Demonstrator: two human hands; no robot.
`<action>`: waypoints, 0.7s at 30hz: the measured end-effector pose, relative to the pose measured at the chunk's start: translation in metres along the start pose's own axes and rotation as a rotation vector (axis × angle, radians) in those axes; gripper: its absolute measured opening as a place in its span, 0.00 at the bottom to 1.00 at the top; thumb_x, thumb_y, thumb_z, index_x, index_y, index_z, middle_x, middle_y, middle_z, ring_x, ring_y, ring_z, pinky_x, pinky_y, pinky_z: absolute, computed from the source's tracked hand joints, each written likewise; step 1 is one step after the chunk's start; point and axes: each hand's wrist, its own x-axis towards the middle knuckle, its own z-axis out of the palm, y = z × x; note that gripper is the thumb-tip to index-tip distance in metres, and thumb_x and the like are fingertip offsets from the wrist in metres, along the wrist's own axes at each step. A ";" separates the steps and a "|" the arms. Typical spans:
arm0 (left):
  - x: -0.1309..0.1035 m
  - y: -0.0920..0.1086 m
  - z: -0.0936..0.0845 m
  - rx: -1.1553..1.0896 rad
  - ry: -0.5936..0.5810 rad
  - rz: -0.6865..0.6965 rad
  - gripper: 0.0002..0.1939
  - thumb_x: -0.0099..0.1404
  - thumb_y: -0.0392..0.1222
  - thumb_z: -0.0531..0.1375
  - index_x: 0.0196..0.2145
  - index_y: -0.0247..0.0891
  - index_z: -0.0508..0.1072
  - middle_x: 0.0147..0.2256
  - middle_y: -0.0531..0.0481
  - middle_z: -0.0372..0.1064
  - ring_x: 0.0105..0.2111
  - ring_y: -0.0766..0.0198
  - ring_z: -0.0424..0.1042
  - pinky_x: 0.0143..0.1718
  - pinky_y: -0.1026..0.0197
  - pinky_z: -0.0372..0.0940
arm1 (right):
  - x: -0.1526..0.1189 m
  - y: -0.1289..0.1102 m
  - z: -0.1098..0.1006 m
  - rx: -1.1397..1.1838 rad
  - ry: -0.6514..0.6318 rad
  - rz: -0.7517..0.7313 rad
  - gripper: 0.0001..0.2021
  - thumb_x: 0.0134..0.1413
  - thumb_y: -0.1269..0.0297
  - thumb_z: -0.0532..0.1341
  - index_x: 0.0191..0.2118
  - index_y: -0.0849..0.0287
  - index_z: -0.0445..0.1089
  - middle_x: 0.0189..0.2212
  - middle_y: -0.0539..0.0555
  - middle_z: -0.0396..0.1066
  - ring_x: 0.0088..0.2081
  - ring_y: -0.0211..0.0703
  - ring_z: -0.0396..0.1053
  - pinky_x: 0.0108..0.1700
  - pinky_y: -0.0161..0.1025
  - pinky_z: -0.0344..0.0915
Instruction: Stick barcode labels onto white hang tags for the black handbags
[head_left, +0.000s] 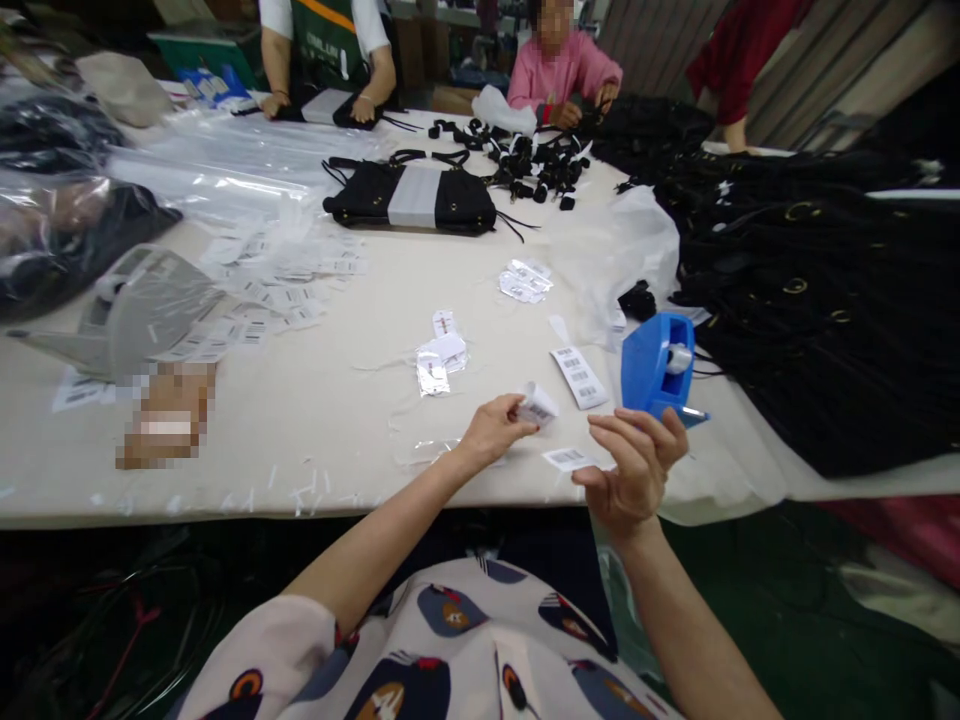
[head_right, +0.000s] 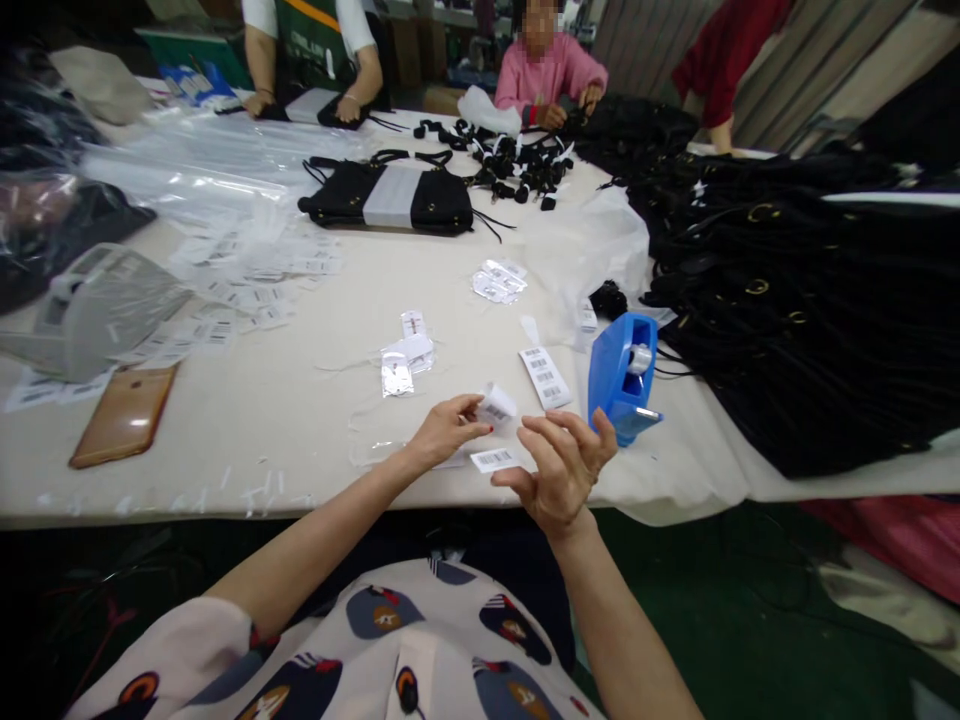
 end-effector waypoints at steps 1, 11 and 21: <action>0.002 0.003 -0.001 0.091 0.079 0.030 0.18 0.50 0.36 0.62 0.40 0.34 0.70 0.38 0.46 0.70 0.38 0.60 0.66 0.43 0.56 0.60 | 0.003 0.000 -0.005 -0.018 -0.014 -0.046 0.14 0.54 0.49 0.53 0.39 0.53 0.63 0.33 0.50 0.72 0.42 0.45 0.66 0.55 0.56 0.49; -0.052 0.051 -0.027 -0.554 -0.376 -0.273 0.13 0.54 0.47 0.60 0.28 0.32 0.72 0.24 0.50 0.68 0.24 0.70 0.63 0.27 0.66 0.55 | 0.008 -0.012 -0.010 0.117 -0.061 -0.164 0.20 0.51 0.40 0.49 0.36 0.52 0.61 0.31 0.50 0.72 0.40 0.44 0.65 0.55 0.54 0.48; -0.061 0.058 -0.028 -0.781 -0.517 -0.379 0.12 0.46 0.43 0.66 0.23 0.31 0.69 0.18 0.55 0.62 0.18 0.74 0.58 0.21 0.68 0.50 | 0.000 -0.019 -0.003 0.284 -0.130 -0.099 0.23 0.48 0.39 0.51 0.43 0.50 0.61 0.31 0.51 0.73 0.39 0.46 0.66 0.53 0.55 0.50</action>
